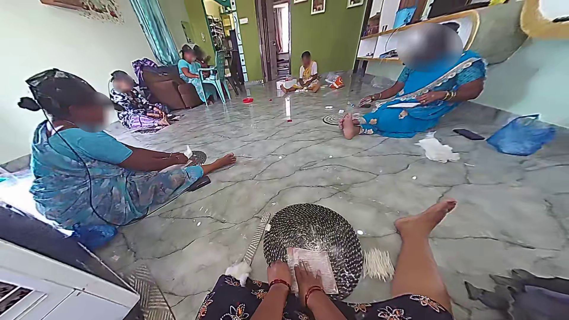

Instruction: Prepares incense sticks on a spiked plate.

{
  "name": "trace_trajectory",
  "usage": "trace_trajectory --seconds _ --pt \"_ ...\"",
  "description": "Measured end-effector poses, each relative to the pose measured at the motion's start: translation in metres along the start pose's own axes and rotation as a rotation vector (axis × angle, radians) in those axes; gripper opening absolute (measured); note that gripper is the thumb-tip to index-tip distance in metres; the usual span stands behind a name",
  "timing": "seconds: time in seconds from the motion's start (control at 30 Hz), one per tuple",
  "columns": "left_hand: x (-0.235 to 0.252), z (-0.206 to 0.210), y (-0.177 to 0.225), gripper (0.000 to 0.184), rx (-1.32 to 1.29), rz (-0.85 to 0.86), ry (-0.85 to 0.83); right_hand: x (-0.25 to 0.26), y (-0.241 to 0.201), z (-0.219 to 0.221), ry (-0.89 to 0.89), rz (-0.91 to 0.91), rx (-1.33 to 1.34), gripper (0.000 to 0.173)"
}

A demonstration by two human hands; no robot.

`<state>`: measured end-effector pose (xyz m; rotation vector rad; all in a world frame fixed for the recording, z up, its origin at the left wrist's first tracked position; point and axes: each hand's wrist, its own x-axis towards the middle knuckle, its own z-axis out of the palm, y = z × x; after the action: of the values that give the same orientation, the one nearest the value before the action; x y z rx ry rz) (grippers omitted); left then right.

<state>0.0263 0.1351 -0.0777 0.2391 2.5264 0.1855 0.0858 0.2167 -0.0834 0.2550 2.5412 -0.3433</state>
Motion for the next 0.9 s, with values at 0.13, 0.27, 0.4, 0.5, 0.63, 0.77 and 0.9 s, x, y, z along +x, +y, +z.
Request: trace_trajectory --seconds 0.13,0.27,0.4,0.5,0.63,0.77,0.9 --pt "-0.004 0.002 0.002 0.039 0.020 0.010 -0.021 -0.007 -0.002 0.018 0.054 0.012 0.006 0.064" --pt "-0.004 0.006 -0.004 0.040 0.057 0.039 -0.021 -0.019 -0.009 0.023 0.078 0.029 0.008 0.054" --pt "-0.004 0.002 -0.002 0.036 0.033 0.022 -0.007 -0.013 -0.006 -0.004 0.044 0.006 0.014 0.102" --pt "0.004 0.002 -0.002 0.036 0.022 0.018 0.008 0.005 0.004 -0.005 -0.001 0.008 -0.032 0.102" --pt "0.004 0.005 0.002 0.035 0.056 0.001 -0.006 0.002 0.003 0.008 -0.005 0.030 -0.002 0.085" --pt "-0.002 0.008 0.001 0.038 0.091 0.014 -0.018 -0.009 -0.006 0.025 0.041 0.073 0.036 0.073" --pt "-0.005 0.005 -0.002 0.035 0.095 0.023 -0.016 -0.019 -0.013 0.007 0.027 0.070 0.085 0.075"
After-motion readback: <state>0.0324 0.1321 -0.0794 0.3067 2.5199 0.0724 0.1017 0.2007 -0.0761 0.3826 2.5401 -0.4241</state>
